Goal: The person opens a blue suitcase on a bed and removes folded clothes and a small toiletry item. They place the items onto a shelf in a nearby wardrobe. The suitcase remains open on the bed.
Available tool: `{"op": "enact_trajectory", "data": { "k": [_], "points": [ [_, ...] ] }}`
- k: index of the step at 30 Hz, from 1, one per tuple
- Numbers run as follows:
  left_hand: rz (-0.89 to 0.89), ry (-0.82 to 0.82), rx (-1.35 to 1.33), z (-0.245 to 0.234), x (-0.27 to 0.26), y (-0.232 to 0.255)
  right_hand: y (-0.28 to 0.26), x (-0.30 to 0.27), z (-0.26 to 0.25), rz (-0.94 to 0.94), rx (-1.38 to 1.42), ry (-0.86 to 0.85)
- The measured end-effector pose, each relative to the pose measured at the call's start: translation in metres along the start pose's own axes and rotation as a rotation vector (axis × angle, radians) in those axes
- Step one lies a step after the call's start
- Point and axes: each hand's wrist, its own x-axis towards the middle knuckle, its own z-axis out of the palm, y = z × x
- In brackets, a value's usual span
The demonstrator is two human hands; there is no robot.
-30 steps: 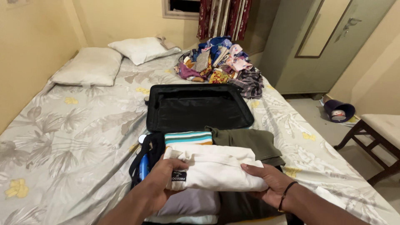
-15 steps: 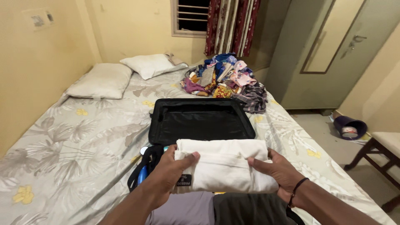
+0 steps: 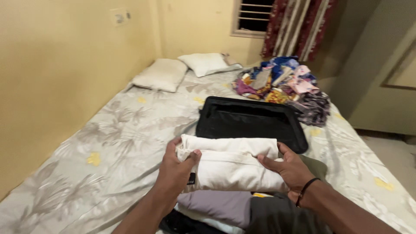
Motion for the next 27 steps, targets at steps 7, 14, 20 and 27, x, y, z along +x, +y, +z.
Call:
{"op": "enact_trajectory", "data": {
  "k": [7,14,20,27],
  "points": [
    [0.280,0.291,0.016,-0.048,-0.016,0.015,-0.014,0.008,0.064,-0.129,-0.003,-0.124],
    [0.347,0.428,0.024,-0.110,-0.045,0.029,-0.029,0.003,0.135,-0.221,0.031,-0.271],
    [0.285,0.524,0.096,-0.178,-0.076,0.037,-0.012,-0.014,0.206,-0.239,0.048,-0.241],
    [0.308,0.482,-0.024,-0.231,-0.118,0.031,0.006,-0.048,0.255,-0.346,0.044,-0.333]
  ]
}}
